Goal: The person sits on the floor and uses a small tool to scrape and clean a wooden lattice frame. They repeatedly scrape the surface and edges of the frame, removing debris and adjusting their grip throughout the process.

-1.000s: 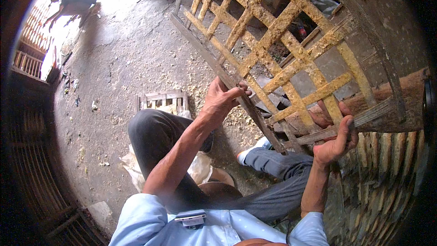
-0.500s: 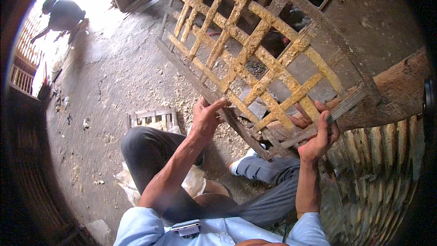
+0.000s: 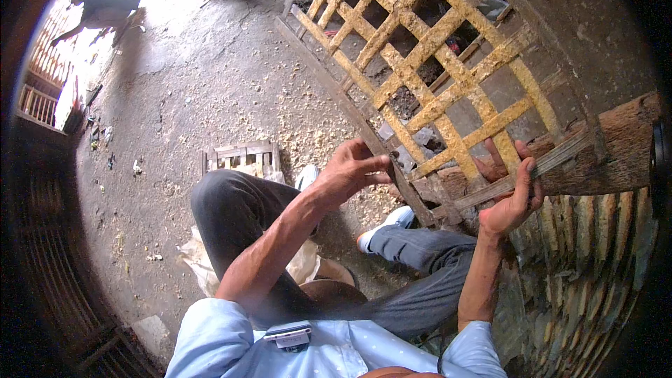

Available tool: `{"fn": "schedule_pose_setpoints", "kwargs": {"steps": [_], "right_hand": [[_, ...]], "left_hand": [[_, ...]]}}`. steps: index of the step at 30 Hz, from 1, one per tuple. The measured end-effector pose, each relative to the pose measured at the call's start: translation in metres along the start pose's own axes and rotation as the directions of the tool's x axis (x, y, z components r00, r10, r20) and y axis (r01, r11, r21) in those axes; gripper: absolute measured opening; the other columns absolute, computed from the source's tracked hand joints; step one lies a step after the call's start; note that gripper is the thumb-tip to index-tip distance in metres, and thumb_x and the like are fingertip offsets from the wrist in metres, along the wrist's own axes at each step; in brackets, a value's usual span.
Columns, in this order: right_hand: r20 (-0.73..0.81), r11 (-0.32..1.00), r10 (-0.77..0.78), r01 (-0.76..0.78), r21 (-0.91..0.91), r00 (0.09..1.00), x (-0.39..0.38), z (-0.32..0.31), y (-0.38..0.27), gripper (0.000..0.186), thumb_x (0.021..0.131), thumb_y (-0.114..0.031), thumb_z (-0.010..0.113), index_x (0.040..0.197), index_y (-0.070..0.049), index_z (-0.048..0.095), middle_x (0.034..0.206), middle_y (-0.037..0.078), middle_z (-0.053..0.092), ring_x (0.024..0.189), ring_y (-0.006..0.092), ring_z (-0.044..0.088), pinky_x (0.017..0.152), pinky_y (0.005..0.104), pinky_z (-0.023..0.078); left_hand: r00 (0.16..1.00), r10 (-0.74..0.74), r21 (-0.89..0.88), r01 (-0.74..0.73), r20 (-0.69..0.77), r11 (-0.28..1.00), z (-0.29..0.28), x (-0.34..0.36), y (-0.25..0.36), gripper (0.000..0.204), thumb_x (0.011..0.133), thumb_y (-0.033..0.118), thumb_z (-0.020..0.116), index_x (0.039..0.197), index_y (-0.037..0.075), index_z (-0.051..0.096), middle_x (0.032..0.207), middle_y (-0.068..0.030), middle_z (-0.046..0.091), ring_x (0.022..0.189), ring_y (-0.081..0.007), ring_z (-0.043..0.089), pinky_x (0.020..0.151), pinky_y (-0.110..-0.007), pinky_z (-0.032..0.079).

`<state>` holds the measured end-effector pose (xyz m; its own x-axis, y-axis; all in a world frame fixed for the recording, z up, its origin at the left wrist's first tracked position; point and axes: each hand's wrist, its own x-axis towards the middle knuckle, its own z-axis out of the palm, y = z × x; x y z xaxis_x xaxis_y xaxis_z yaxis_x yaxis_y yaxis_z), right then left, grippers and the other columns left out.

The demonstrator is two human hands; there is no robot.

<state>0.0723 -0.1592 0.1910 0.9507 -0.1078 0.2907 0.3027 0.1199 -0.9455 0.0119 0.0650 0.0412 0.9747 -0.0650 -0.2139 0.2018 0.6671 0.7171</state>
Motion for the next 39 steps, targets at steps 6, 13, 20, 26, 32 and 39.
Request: {"fn": "schedule_pose_setpoints", "kwargs": {"steps": [6,13,20,26,32,39], "right_hand": [[-0.007,1.0,-0.022,0.022,0.01,1.0,0.003,-0.003,0.001,0.046,0.1,-0.033,0.055,0.117,0.01,0.057,0.12,0.025,0.058,0.097,0.0451,0.068,0.071,0.0535,0.065],[-0.018,1.0,-0.012,0.012,-0.011,1.0,0.003,-0.003,-0.001,0.046,0.1,-0.034,0.056,0.117,0.01,0.057,0.118,0.026,0.059,0.098,0.0443,0.068,0.07,0.0511,0.065],[-0.013,0.999,0.043,-0.043,-0.001,0.999,0.004,0.003,-0.003,0.048,0.101,-0.036,0.056,0.118,0.009,0.058,0.116,0.025,0.06,0.098,0.0429,0.069,0.07,0.0484,0.065],[0.114,0.995,0.099,-0.098,-0.009,0.989,0.007,0.001,0.0,0.037,0.101,-0.025,0.057,0.111,0.01,0.063,0.114,0.022,0.064,0.093,0.0401,0.071,0.07,0.0462,0.065],[0.3,0.942,0.146,-0.04,-0.334,0.943,0.0,-0.001,0.015,0.027,0.101,-0.016,0.057,0.104,0.006,0.071,0.098,0.013,0.073,0.087,0.0222,0.073,0.068,0.0319,0.061],[0.724,0.682,-0.061,0.559,-0.472,0.687,-0.021,0.01,0.009,0.013,0.094,-0.007,0.063,0.102,-0.002,0.073,0.07,0.01,0.068,0.063,0.0135,0.065,0.057,0.0287,0.048]], "left_hand": [[0.961,0.157,-0.319,-0.225,-0.227,0.921,-0.01,0.009,0.027,0.025,0.098,0.017,0.063,0.116,0.002,0.054,0.112,-0.0109,0.065,0.095,-0.0225,0.069,0.08,-0.033,0.061],[0.979,0.136,-0.328,-0.179,-0.152,0.928,-0.007,0.003,0.028,0.032,0.102,0.026,0.057,0.123,0.002,0.054,0.116,-0.0117,0.063,0.097,-0.0213,0.068,0.081,-0.033,0.061],[0.973,-0.049,-0.071,0.033,-0.226,0.997,0.006,-0.003,0.029,0.051,0.101,0.052,0.05,0.107,0.002,0.061,0.092,-0.0079,0.063,0.077,-0.018,0.065,0.068,-0.035,0.061],[0.871,0.388,0.844,0.053,-0.3,0.533,-0.001,-0.007,0.038,0.045,0.098,0.043,0.059,0.078,0.002,0.065,0.069,-0.0082,0.067,0.063,-0.0144,0.064,0.055,-0.032,0.05],[0.713,0.69,0.911,-0.192,-0.126,0.366,0.007,-0.007,0.056,0.034,0.093,0.015,0.069,0.122,0.005,0.055,0.113,-0.0119,0.066,0.09,-0.0193,0.067,0.073,-0.035,0.058],[0.617,0.735,0.955,-0.248,0.283,-0.161,0.009,-0.029,0.09,0.05,0.083,0.015,0.076,0.126,0.003,0.054,0.122,-0.0199,0.06,0.114,-0.039,0.058,0.097,-0.044,0.049]]}}
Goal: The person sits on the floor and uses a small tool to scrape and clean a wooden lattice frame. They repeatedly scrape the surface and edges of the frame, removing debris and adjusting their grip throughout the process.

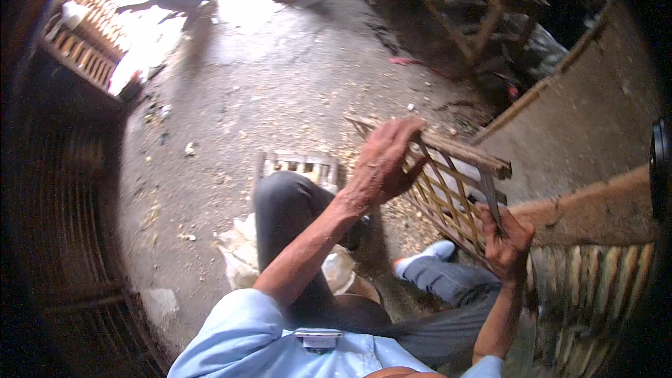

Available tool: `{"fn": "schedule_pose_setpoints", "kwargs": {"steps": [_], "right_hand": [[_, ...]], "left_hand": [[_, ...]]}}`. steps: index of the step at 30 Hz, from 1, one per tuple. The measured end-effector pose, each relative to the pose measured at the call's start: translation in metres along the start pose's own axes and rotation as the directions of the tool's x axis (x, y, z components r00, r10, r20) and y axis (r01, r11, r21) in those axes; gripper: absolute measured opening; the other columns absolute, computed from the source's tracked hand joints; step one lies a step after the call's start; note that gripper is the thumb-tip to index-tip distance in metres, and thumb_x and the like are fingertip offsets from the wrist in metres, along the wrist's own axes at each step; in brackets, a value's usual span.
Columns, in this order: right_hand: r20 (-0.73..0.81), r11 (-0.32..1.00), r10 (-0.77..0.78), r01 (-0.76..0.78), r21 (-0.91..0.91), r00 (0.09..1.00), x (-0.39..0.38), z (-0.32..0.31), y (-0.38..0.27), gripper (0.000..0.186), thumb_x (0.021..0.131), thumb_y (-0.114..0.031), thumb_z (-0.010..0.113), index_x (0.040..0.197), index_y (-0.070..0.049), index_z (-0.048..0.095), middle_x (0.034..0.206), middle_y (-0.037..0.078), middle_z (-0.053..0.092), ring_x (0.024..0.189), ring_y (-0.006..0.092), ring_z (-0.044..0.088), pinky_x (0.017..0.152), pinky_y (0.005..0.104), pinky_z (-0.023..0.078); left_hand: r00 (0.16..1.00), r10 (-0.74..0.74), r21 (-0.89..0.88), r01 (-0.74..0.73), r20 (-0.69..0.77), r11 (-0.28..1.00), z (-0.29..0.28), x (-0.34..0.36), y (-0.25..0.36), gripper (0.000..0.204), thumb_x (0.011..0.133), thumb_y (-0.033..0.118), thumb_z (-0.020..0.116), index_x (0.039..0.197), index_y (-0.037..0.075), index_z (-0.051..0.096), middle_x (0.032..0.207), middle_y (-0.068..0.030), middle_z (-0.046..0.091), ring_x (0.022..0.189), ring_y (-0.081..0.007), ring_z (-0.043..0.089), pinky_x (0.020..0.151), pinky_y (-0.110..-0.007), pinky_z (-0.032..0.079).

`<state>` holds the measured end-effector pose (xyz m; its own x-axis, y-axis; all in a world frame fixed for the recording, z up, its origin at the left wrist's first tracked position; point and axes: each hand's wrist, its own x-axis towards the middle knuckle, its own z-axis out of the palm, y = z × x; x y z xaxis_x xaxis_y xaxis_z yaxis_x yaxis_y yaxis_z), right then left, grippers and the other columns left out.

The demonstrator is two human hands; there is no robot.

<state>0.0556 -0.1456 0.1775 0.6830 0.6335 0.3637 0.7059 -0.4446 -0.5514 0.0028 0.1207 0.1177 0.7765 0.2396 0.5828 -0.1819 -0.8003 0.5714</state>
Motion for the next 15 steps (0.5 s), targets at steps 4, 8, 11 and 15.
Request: {"fn": "schedule_pose_setpoints", "kwargs": {"steps": [4,8,11,15], "right_hand": [[0.107,0.996,-0.023,0.032,-0.082,0.994,0.002,-0.003,-0.001,0.009,0.092,-0.005,0.067,0.099,-0.002,0.072,0.065,0.011,0.064,0.055,0.0177,0.06,0.053,0.0295,0.044],[-0.002,0.971,-0.233,0.233,-0.058,0.972,0.004,0.005,0.004,0.009,0.091,-0.005,0.069,0.098,0.0,0.07,0.07,0.014,0.066,0.059,0.0203,0.065,0.054,0.0315,0.046],[-0.066,0.974,-0.141,0.127,-0.19,0.988,0.004,-0.007,0.005,0.02,0.094,-0.018,0.068,0.102,0.001,0.071,0.084,0.017,0.072,0.072,0.0273,0.071,0.063,0.0369,0.053],[-0.283,0.971,-0.078,0.009,-0.239,0.956,0.005,-0.015,0.018,0.042,0.097,-0.023,0.064,0.131,0.001,0.058,0.128,0.02,0.062,0.117,0.0328,0.061,0.099,0.0442,0.047]], "left_hand": [[0.956,-0.015,-0.073,0.038,0.292,0.997,-0.023,0.0,-0.016,0.024,0.093,0.019,0.065,0.111,0.005,0.056,0.104,-0.0166,0.062,0.102,-0.0359,0.062,0.086,-0.044,0.052],[0.967,0.079,-0.059,-0.067,0.243,0.996,-0.025,-0.001,-0.023,0.012,0.094,0.012,0.057,0.094,0.002,0.049,0.084,-0.0146,0.055,0.086,-0.035,0.061,0.074,-0.044,0.051],[0.968,0.145,-0.158,-0.113,0.206,0.981,-0.026,0.0,-0.026,0.015,0.094,0.014,0.06,0.095,0.003,0.05,0.085,-0.0132,0.055,0.086,-0.0341,0.061,0.075,-0.044,0.051],[0.994,0.059,-0.314,-0.027,0.092,0.949,-0.026,0.001,-0.019,0.02,0.091,0.013,0.067,0.107,0.003,0.059,0.097,-0.0131,0.062,0.094,-0.0332,0.063,0.082,-0.042,0.051]]}}
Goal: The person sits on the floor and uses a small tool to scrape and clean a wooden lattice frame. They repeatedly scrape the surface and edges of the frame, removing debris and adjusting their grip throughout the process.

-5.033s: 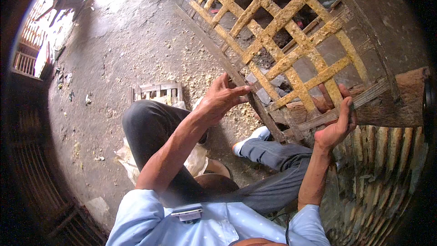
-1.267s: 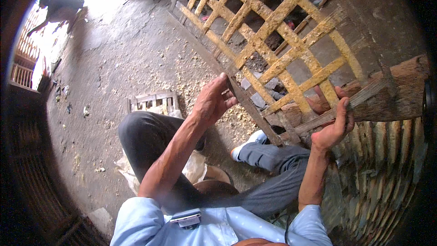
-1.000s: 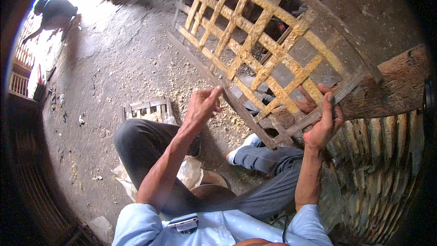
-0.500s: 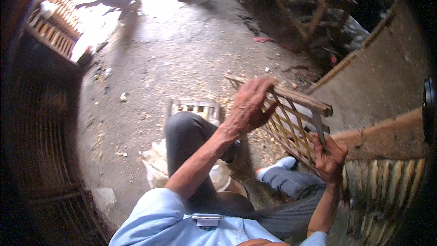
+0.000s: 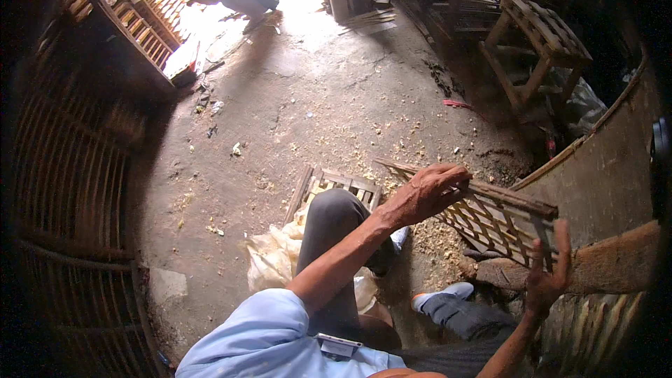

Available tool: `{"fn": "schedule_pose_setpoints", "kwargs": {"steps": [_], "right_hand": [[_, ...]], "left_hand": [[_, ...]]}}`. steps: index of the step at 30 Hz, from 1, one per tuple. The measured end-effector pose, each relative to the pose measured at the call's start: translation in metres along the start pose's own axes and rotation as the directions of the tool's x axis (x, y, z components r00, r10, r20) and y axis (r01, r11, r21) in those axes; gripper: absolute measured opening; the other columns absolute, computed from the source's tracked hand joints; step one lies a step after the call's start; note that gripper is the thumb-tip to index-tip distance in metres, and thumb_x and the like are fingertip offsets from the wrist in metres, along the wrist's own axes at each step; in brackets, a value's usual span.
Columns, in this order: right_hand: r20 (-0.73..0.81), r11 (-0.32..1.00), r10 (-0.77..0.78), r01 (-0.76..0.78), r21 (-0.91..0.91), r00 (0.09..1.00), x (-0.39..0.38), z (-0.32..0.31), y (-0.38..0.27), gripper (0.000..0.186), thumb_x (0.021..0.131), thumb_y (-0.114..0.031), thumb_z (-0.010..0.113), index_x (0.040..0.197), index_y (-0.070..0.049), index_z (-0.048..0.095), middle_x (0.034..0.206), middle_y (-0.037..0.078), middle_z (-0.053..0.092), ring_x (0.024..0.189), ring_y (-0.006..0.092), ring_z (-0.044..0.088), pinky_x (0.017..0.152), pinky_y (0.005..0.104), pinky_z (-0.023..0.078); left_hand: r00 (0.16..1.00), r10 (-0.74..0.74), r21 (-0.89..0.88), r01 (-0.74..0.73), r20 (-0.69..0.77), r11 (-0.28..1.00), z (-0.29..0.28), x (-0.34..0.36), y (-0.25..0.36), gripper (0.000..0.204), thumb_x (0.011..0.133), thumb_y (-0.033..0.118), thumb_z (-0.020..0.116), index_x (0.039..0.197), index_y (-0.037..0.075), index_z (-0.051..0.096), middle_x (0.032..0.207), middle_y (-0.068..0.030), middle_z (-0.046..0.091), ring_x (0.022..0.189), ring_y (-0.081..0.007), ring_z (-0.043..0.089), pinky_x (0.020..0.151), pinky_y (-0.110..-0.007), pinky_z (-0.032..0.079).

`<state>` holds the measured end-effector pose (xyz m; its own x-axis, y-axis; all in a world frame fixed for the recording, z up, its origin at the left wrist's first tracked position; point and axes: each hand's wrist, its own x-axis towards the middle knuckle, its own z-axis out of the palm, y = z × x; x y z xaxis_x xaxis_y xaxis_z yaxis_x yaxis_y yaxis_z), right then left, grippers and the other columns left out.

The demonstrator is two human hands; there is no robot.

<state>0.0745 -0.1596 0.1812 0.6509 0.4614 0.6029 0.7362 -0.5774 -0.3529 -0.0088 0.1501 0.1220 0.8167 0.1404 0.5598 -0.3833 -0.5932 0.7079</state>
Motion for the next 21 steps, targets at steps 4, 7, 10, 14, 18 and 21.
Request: {"fn": "schedule_pose_setpoints", "kwargs": {"steps": [4,7,10,14,18,21], "right_hand": [[-0.149,0.995,0.05,-0.036,0.092,0.988,0.005,-0.003,0.001,0.06,0.099,-0.02,0.06,0.151,-0.003,0.037,0.153,0.018,0.043,0.144,0.0319,0.036,0.119,0.0475,0.025],[-0.107,0.976,0.158,-0.139,0.168,0.982,0.002,-0.005,0.005,0.062,0.099,-0.019,0.059,0.153,-0.004,0.032,0.157,0.017,0.036,0.147,0.0309,0.03,0.121,0.0473,0.02],[0.013,0.965,0.234,-0.234,0.121,0.972,-0.001,-0.002,0.014,0.063,0.1,-0.022,0.058,0.154,-0.004,0.031,0.16,0.016,0.031,0.149,0.0313,0.027,0.121,0.0477,0.019],[0.125,0.962,0.27,-0.274,0.015,0.955,-0.001,0.009,0.017,0.065,0.101,-0.027,0.056,0.155,-0.005,0.027,0.161,0.017,0.028,0.149,0.0319,0.025,0.121,0.0477,0.018],[0.053,0.969,0.238,-0.234,-0.08,0.97,-0.003,0.012,0.021,0.066,0.102,-0.028,0.054,0.156,-0.006,0.023,0.16,0.019,0.028,0.148,0.0322,0.027,0.12,0.0474,0.021],[0.069,0.95,0.301,-0.305,0.071,0.951,0.001,0.006,0.004,0.068,0.102,-0.028,0.054,0.157,-0.006,0.021,0.16,0.021,0.027,0.147,0.0324,0.028,0.119,0.0473,0.023]], "left_hand": [[0.933,-0.06,0.011,0.068,-0.356,0.998,-0.009,0.001,-0.01,0.025,0.089,0.011,0.07,0.111,0.004,0.061,0.097,-0.0127,0.067,0.09,-0.0309,0.066,0.079,-0.041,0.052],[0.842,-0.182,-0.094,0.156,-0.507,0.983,-0.025,0.004,-0.004,0.02,0.092,0.011,0.068,0.109,0.004,0.061,0.087,-0.009,0.068,0.079,-0.0234,0.067,0.068,-0.036,0.051],[0.688,-0.331,-0.231,0.238,-0.646,0.943,-0.032,0.007,-0.003,0.022,0.101,0.027,0.059,0.103,0.006,0.058,0.087,-0.0049,0.059,0.078,-0.0154,0.059,0.068,-0.033,0.05],[0.555,-0.45,-0.503,0.065,-0.7,0.862,-0.039,0.007,-0.014,0.023,0.102,0.031,0.058,0.097,0.008,0.057,0.082,0.0014,0.056,0.071,-0.0064,0.053,0.061,-0.023,0.045],[0.535,-0.614,-0.711,0.034,-0.581,0.703,-0.041,0.003,-0.024,0.023,0.103,0.034,0.058,0.096,0.013,0.056,0.077,0.0042,0.053,0.06,-0.0035,0.047,0.05,-0.021,0.039],[0.457,-0.758,-0.839,0.046,-0.465,0.543,-0.042,-0.001,-0.03,0.025,0.1,0.038,0.061,0.094,0.014,0.053,0.072,0.0048,0.049,0.054,-0.0061,0.045,0.045,-0.024,0.037]]}}
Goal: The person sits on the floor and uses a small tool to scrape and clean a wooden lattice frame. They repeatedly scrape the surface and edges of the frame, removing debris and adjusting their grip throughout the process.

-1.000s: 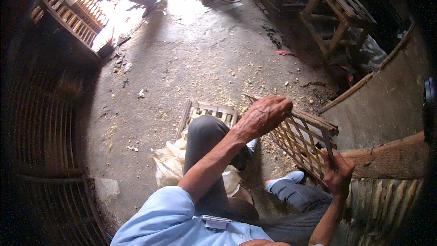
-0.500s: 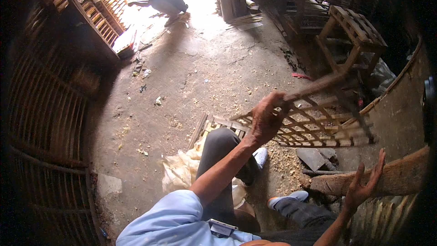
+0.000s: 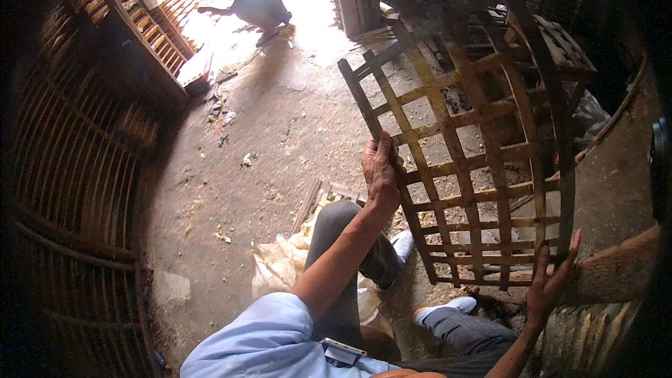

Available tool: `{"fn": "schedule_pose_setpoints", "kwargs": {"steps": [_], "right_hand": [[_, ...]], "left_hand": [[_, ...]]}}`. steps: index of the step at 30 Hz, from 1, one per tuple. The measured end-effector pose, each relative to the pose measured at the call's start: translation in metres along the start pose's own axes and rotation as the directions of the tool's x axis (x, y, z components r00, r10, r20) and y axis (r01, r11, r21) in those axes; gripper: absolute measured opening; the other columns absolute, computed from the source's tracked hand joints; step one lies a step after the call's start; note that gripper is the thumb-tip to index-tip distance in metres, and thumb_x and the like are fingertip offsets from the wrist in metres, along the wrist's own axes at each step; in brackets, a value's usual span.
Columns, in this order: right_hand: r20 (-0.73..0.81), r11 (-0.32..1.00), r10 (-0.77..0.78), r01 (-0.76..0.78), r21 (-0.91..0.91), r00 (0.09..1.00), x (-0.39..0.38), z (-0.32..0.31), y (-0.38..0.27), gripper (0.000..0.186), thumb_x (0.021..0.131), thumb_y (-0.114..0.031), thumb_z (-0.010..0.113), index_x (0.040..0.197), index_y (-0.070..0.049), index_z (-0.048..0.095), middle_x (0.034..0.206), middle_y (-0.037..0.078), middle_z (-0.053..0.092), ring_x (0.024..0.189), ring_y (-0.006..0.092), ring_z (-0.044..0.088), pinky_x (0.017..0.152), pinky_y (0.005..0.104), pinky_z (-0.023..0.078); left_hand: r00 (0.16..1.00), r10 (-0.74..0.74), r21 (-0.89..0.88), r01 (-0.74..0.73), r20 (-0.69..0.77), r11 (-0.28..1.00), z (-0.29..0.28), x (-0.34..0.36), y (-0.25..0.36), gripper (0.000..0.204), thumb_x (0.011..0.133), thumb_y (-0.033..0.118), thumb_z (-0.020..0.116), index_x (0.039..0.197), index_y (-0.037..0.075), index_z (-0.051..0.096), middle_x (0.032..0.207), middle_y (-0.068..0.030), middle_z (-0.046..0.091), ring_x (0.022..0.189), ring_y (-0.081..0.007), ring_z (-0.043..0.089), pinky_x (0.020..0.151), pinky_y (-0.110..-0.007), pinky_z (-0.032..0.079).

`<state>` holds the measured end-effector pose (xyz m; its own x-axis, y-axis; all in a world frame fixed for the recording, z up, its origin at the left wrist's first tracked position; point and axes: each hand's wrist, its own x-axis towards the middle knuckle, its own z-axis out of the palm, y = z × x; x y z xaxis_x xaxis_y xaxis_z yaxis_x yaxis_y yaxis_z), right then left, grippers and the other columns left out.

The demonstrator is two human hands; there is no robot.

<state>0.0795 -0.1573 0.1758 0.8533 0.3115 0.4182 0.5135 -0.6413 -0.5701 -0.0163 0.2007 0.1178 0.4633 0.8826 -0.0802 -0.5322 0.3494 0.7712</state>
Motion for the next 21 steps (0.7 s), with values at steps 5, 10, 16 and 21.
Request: {"fn": "schedule_pose_setpoints", "kwargs": {"steps": [5,10,16,21], "right_hand": [[-0.38,0.947,-0.2,0.278,0.163,0.903,0.01,-0.019,0.015,0.054,0.101,-0.011,0.054,0.15,0.003,0.034,0.156,0.019,0.035,0.144,0.031,0.035,0.119,0.0454,0.026],[-0.444,0.969,-0.183,0.238,0.069,0.877,0.008,-0.01,0.002,0.063,0.096,-0.005,0.063,0.15,0.002,0.032,0.157,0.018,0.033,0.141,0.0321,0.038,0.115,0.044,0.036],[-0.366,0.933,-0.221,0.305,0.19,0.904,0.007,-0.017,0.004,0.042,0.098,-0.012,0.058,0.137,0.001,0.046,0.151,0.02,0.041,0.135,0.0306,0.047,0.097,0.0487,0.054],[-0.054,0.885,0.043,-0.013,0.466,0.998,-0.028,-0.017,0.08,0.039,0.1,-0.019,0.055,0.134,0.001,0.05,0.146,0.019,0.046,0.132,0.0297,0.049,0.101,0.0481,0.05]], "left_hand": [[0.979,-0.16,-0.071,0.152,-0.129,0.986,0.006,0.006,-0.004,0.033,0.097,0.043,0.064,0.089,0.015,0.048,0.067,0.0027,0.045,0.05,-0.0099,0.043,0.044,-0.027,0.038],[0.962,-0.271,-0.216,0.255,-0.046,0.943,-0.008,0.002,-0.008,0.027,0.104,0.038,0.052,0.101,0.011,0.049,0.07,0.0031,0.038,0.056,-0.0093,0.041,0.051,-0.025,0.04],[0.929,-0.35,-0.448,0.366,0.121,0.816,-0.019,0.013,-0.017,0.025,0.109,0.03,0.04,0.09,0.014,0.042,0.066,0.0045,0.032,0.054,-0.0074,0.035,0.049,-0.023,0.037],[0.878,-0.452,-0.508,0.465,0.158,0.725,0.003,-0.005,-0.028,0.027,0.109,0.032,0.039,0.09,0.013,0.043,0.068,0.0042,0.034,0.055,-0.0078,0.036,0.047,-0.023,0.038]]}}
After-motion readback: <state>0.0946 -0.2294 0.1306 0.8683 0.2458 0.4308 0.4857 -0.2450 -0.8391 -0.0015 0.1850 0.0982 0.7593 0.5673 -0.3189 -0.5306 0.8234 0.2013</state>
